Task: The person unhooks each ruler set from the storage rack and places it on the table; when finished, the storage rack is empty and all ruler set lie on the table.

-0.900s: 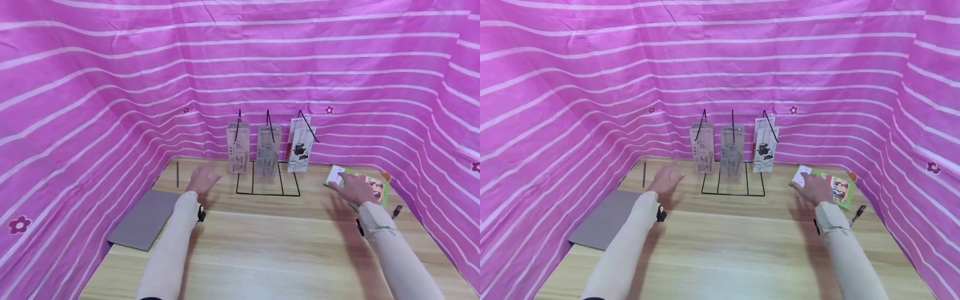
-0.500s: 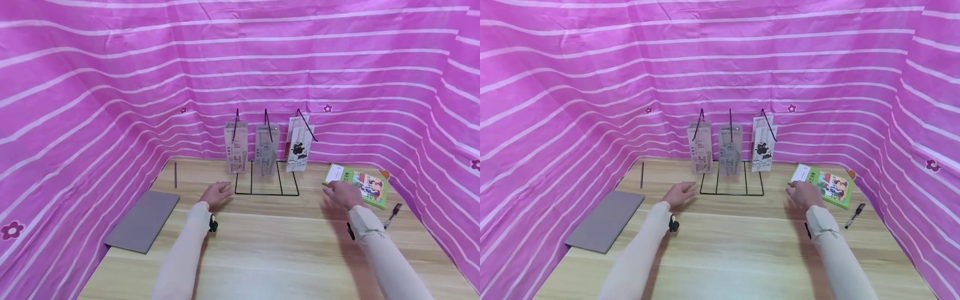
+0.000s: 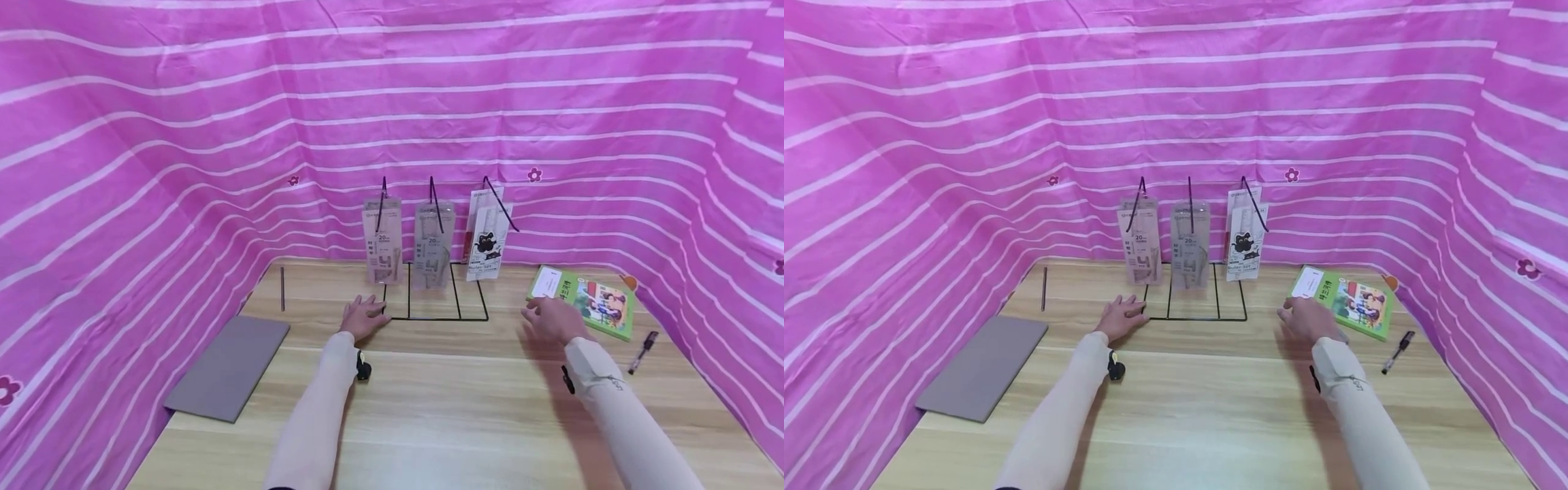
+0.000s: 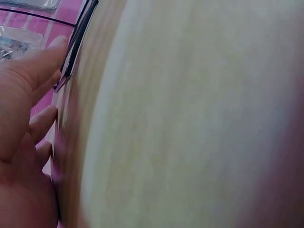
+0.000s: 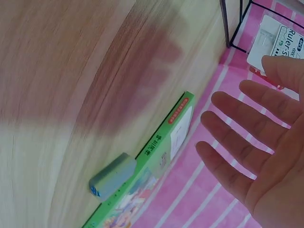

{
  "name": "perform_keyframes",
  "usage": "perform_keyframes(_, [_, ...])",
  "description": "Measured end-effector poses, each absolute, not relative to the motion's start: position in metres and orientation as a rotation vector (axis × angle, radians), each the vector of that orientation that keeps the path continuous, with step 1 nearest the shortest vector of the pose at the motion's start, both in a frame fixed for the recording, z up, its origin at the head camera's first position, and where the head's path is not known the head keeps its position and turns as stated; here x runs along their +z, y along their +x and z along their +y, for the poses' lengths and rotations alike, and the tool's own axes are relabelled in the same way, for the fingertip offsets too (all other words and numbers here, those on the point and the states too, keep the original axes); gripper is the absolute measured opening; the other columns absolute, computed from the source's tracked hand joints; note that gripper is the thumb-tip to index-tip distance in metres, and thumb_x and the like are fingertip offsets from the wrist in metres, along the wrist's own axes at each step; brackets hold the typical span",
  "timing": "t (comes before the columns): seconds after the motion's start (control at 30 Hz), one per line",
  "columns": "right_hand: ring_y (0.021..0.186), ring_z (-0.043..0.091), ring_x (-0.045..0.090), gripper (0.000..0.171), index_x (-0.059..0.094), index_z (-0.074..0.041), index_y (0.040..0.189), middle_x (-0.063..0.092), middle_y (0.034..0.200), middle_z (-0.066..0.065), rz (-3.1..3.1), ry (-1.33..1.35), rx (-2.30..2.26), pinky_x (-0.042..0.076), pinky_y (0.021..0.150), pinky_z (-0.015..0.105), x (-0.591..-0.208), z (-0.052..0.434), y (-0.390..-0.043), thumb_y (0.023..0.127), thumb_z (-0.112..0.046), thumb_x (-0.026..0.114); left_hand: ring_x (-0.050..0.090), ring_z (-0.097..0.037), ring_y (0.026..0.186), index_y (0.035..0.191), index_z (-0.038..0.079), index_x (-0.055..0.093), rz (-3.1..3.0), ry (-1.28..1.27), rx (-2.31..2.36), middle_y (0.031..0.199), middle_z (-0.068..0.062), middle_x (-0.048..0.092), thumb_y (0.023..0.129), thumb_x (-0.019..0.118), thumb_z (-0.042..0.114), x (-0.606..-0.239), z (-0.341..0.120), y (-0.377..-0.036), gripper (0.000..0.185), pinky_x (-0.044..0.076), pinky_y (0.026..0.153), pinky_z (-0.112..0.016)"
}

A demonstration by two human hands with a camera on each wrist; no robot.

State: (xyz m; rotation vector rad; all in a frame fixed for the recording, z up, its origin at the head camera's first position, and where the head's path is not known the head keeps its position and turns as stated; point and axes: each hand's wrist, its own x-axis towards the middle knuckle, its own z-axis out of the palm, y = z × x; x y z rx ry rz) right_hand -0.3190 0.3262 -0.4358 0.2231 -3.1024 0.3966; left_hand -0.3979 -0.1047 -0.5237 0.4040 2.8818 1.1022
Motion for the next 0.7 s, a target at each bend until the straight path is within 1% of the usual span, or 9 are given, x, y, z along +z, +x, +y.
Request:
perform_keyframes(0.03, [0.097,0.045,0.068,0.04,0.068,0.001,0.122,0.07,0.112,0.028,-3.092,0.235,0.413,0.057,0.076,0.054,-0.437,0.326,-0.319,0.103,-0.032,0.054,0.013,-0.046,0.152,0.14,0.015,0.061,2.893,0.399,1.08,0.159,-0.015,0.037,0.095,0.066,0.04,-0.524,-0.104,-0.398,0.052,-0.001,0.123,-0.062])
perform_keyframes(0.17, [0.099,0.044,0.068,0.04,0.067,0.003,0.121,0.07,0.112,0.027,-3.041,0.253,0.556,0.056,0.082,0.056,-0.443,0.326,-0.324,0.103,-0.031,0.054,0.016,-0.045,0.152,0.139,0.015,0.061,2.935,0.377,1.029,0.159,-0.015,0.038,0.096,0.065,0.037,-0.523,-0.101,-0.397,0.049,0.001,0.123,-0.061])
perform_keyframes(0.3, [0.108,0.044,0.066,0.043,0.063,0.003,0.129,0.068,0.119,0.028,-2.98,0.224,0.723,0.052,0.092,0.058,-0.451,0.327,-0.332,0.104,-0.031,0.053,0.018,-0.045,0.151,0.138,0.014,0.062,2.96,0.365,1.014,0.158,-0.015,0.04,0.096,0.066,0.034,-0.52,-0.1,-0.394,0.047,0.003,0.123,-0.061])
perform_keyframes(0.43, [0.112,0.047,0.063,0.044,0.057,0.005,0.135,0.065,0.123,0.031,-2.866,0.218,0.886,0.05,0.096,0.06,-0.452,0.327,-0.338,0.103,-0.026,0.056,0.02,-0.047,0.15,0.137,0.013,0.063,2.972,0.386,1.012,0.157,-0.017,0.041,0.096,0.066,0.034,-0.522,-0.1,-0.394,0.046,0.006,0.122,-0.063])
perform_keyframes(0.57, [0.123,0.051,0.054,0.052,0.048,0.006,0.142,0.056,0.135,0.035,-2.729,0.236,1.09,0.049,0.098,0.061,-0.445,0.324,-0.35,0.102,-0.023,0.06,0.019,-0.046,0.151,0.137,0.013,0.063,2.972,0.369,1.025,0.157,-0.016,0.042,0.096,0.067,0.033,-0.524,-0.1,-0.394,0.046,0.005,0.123,-0.062])
perform_keyframes(0.7, [0.135,0.05,0.042,0.063,0.039,0.003,0.15,0.041,0.15,0.033,-2.638,0.217,1.294,0.046,0.102,0.063,-0.427,0.325,-0.363,0.1,-0.026,0.064,0.02,-0.046,0.151,0.137,0.013,0.063,2.971,0.363,1.029,0.157,-0.016,0.041,0.095,0.067,0.034,-0.523,-0.096,-0.395,0.046,0.005,0.122,-0.063])
